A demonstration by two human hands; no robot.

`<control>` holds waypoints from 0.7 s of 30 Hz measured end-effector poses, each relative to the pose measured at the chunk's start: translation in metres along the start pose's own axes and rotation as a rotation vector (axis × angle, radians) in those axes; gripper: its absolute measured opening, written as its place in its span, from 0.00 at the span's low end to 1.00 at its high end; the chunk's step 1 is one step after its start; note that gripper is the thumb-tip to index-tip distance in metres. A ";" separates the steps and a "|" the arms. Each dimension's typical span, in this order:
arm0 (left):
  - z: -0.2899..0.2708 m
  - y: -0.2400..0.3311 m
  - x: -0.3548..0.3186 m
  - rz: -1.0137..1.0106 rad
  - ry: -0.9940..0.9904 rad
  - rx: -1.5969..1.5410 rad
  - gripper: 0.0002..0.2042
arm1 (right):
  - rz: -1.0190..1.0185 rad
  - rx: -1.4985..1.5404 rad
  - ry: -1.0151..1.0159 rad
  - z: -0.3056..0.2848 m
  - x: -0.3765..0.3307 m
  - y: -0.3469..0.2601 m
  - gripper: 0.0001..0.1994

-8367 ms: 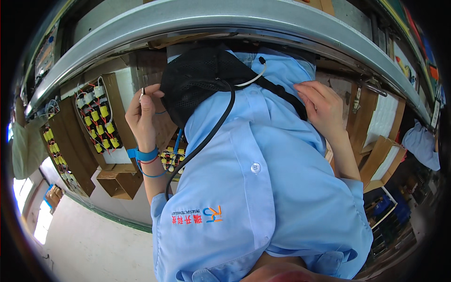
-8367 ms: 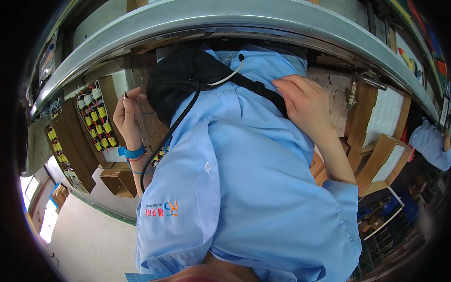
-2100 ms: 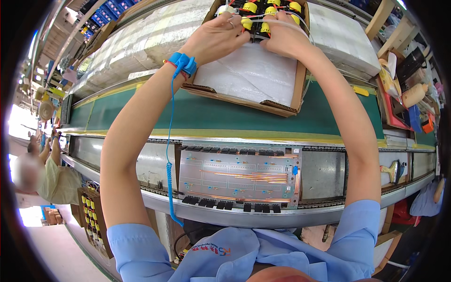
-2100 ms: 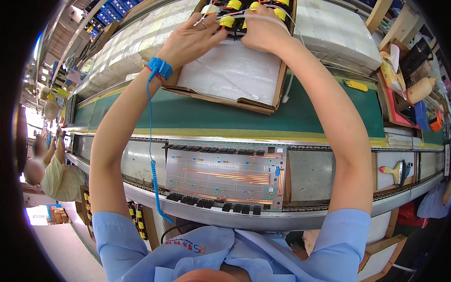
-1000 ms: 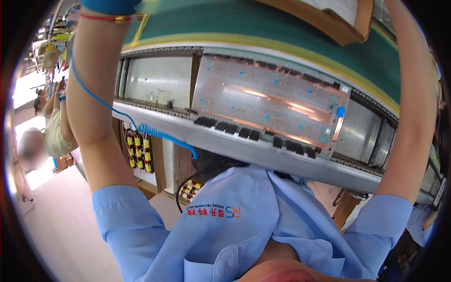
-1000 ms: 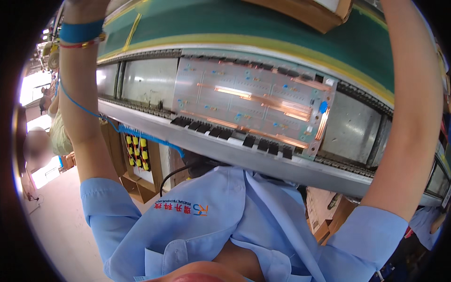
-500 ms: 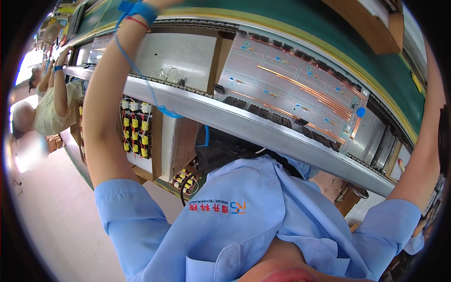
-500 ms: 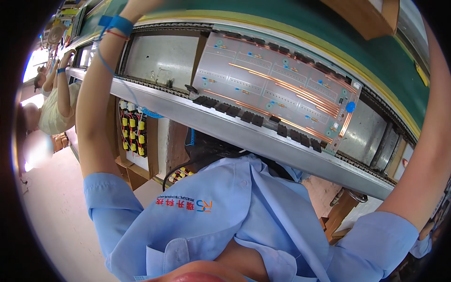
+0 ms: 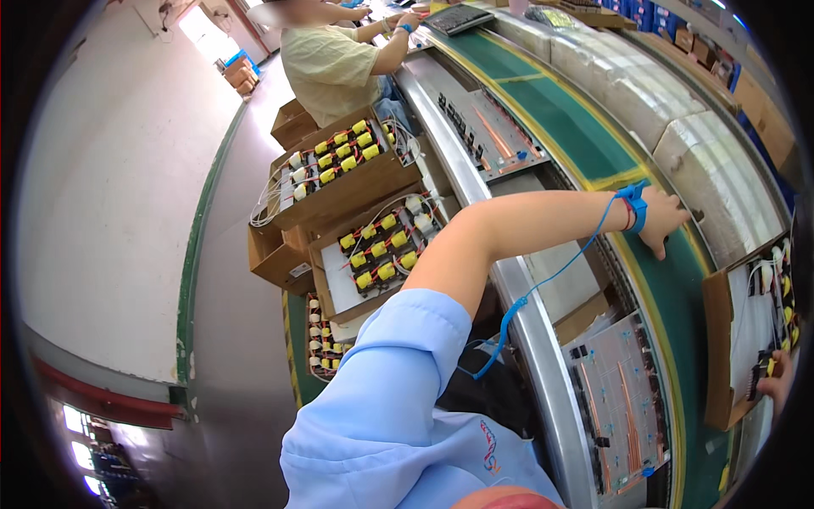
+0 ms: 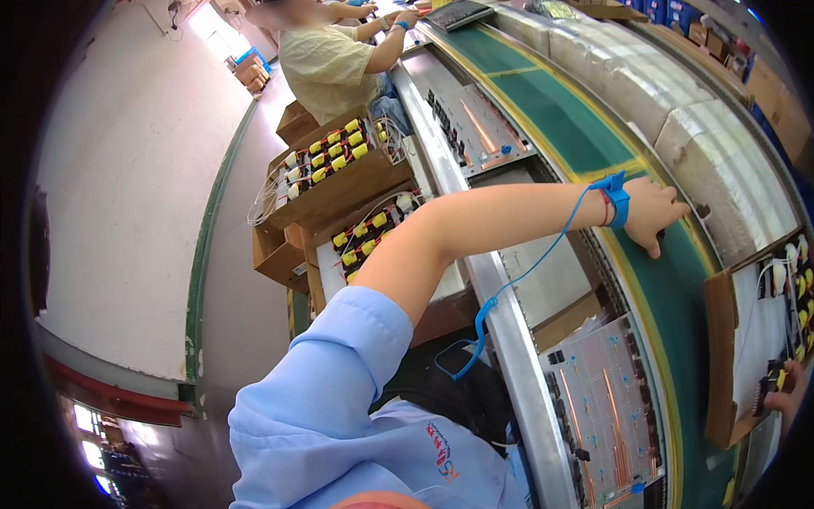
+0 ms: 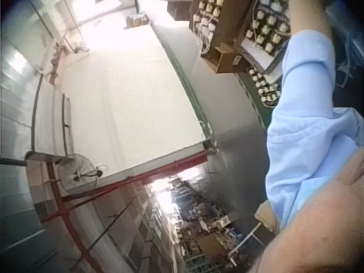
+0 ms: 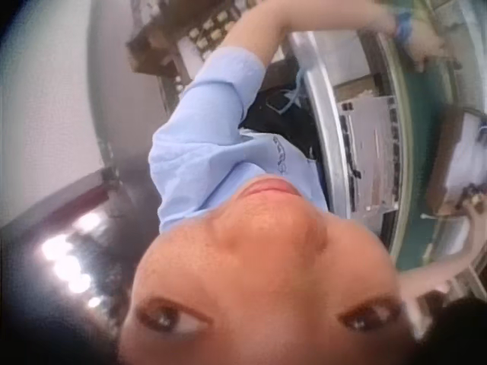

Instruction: Manually assemble components into electrical transformers on a production line.

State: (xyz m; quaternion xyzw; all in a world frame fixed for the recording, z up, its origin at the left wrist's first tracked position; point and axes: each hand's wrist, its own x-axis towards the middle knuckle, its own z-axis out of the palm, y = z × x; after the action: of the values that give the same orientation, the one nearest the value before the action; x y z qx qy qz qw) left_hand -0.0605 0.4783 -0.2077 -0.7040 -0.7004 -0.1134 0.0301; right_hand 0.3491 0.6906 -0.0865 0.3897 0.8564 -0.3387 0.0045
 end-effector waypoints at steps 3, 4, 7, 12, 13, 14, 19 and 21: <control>-0.016 -0.007 -0.012 0.077 -0.078 -0.054 0.35 | -0.074 0.138 0.123 0.017 0.008 0.010 0.34; -0.015 -0.013 -0.011 0.078 -0.072 -0.052 0.35 | -0.076 0.135 0.128 0.016 0.012 0.011 0.34; -0.016 -0.030 -0.003 0.137 -0.127 -0.192 0.38 | -0.109 0.046 0.098 0.015 0.018 0.029 0.43; -0.039 -0.031 0.004 0.077 -0.154 -0.260 0.38 | -0.210 0.063 0.154 0.021 0.026 0.060 0.48; -0.037 -0.031 0.005 0.074 -0.114 -0.271 0.39 | -0.250 0.064 0.195 0.021 0.029 0.074 0.48; -0.037 -0.030 0.006 0.075 -0.118 -0.274 0.39 | -0.245 0.066 0.193 0.013 0.034 0.095 0.48; -0.029 -0.031 0.010 -0.051 -0.044 -0.250 0.38 | -0.228 0.157 0.243 0.040 0.022 0.078 0.48; -0.026 -0.026 0.014 -0.062 -0.029 -0.203 0.37 | -0.244 0.161 0.238 0.040 0.017 0.082 0.47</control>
State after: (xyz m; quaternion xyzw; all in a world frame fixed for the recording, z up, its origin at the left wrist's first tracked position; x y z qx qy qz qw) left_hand -0.0895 0.4871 -0.1826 -0.6830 -0.7071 -0.1744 -0.0549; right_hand 0.3816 0.7164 -0.1694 0.3192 0.8619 -0.3557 -0.1694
